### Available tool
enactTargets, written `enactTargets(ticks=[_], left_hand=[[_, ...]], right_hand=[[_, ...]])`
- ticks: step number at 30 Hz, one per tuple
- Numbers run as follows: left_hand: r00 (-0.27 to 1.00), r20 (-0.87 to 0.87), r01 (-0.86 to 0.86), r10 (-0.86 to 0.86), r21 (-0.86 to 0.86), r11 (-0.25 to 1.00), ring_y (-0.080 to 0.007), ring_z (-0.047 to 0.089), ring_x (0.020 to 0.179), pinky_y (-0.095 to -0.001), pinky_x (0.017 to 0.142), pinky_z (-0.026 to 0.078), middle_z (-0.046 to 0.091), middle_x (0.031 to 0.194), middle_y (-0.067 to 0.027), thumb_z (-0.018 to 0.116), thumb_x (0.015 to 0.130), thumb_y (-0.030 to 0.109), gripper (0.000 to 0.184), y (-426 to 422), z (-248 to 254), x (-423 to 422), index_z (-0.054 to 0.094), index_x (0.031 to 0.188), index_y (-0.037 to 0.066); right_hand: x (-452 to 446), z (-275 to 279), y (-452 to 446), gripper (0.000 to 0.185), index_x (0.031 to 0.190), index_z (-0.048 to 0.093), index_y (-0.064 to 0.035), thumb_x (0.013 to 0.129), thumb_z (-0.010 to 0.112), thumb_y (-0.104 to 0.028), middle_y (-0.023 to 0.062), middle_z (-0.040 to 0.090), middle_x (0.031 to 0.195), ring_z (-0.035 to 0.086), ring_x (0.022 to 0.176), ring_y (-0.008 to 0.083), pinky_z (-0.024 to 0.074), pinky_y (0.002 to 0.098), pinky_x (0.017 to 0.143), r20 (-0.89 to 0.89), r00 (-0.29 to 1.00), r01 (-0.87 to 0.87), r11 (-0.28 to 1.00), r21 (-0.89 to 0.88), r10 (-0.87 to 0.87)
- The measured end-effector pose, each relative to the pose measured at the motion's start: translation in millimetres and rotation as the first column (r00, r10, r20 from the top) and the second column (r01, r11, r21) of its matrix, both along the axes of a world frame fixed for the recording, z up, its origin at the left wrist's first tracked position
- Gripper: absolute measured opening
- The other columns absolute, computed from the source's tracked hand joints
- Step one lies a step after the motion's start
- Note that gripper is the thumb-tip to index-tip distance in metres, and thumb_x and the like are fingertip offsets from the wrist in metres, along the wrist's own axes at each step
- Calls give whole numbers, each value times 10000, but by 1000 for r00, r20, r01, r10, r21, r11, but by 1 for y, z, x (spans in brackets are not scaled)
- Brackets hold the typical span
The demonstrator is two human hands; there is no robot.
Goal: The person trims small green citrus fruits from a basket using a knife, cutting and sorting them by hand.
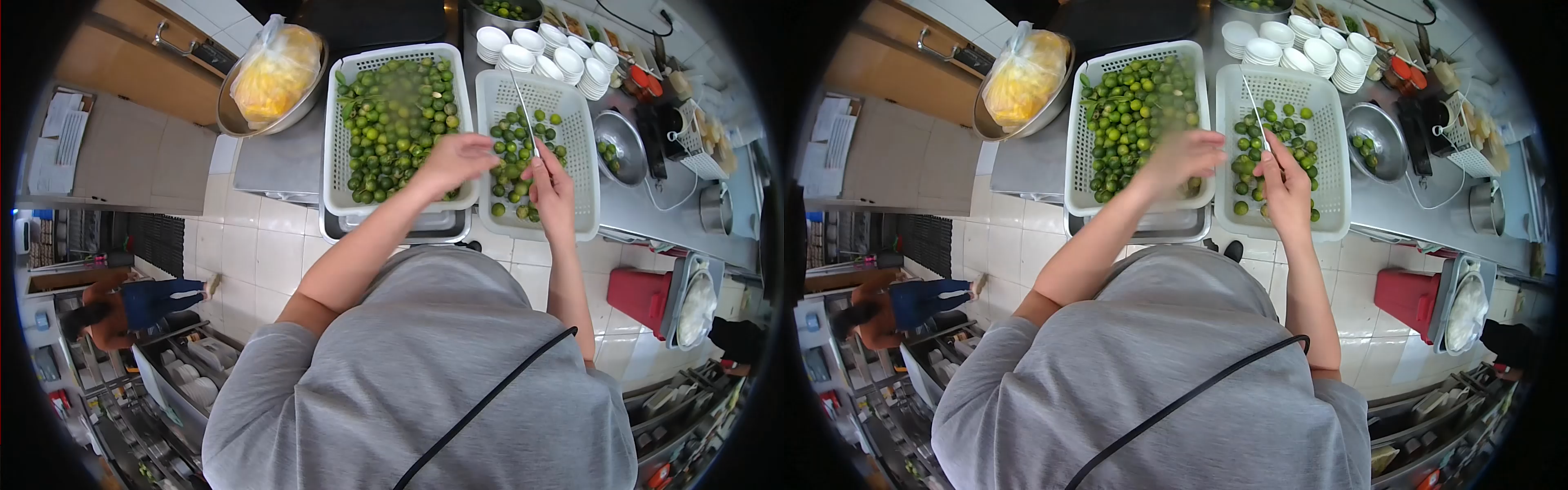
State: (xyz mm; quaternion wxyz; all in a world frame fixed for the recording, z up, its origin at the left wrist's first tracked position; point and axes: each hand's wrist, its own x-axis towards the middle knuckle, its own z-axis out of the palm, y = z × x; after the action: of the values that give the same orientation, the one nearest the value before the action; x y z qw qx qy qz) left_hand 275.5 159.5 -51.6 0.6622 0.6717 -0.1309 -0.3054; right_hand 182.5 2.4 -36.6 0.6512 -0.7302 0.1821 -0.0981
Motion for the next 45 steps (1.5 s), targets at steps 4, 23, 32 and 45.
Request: enactTargets(ticks=[4, 23, 32, 45], left_hand=[[887, 462, -209, 1, 399, 893, -213, 618, 784, -308, 686, 493, 642, 818, -122, 667, 674, 119, 228, 59, -5, 40, 644, 886, 39], [898, -95, -439, 429, -240, 866, -198, 589, 856, -298, 804, 491, 580, 909, -84, 568, 784, -12, 232, 98, 2, -7, 551, 1015, -28], [891, -272, -445, 365, -353, 823, -220, 591, 869, -316, 828, 492, 589, 911, -95, 572, 784, 0, 210, 104, 4, -8, 559, 990, -35], [824, 566, -375, -3, 549, 747, -157, 600, 744, -242, 637, 461, 619, 731, -66, 677, 720, 165, 276, 101, -64, 26, 605, 900, -32]], right_hand=[[-7, -5, -1, 341, 1214, 484, -111, 878, 474, -167, -22, 514, 671, 368, 488, 18, 316, 178, 431, -22, 1000, 18, 999, 29, -18], [6, -18, 80, 318, 1158, 505, -59, 845, 494, -116, 143, 599, 816, 524, 660, 146, 431, 257, 646, 24, 897, -440, 895, -70, 442], [11, -25, 83, 336, 1200, 492, -79, 867, 467, -111, 10, 549, 694, 487, 634, 55, 392, 191, 576, 111, 899, -412, 904, -113, 423], [6, -17, 73, 305, 1146, 512, -54, 851, 488, -129, 112, 584, 722, 518, 619, 131, 430, 249, 611, 2, 939, -342, 931, -124, 345]])
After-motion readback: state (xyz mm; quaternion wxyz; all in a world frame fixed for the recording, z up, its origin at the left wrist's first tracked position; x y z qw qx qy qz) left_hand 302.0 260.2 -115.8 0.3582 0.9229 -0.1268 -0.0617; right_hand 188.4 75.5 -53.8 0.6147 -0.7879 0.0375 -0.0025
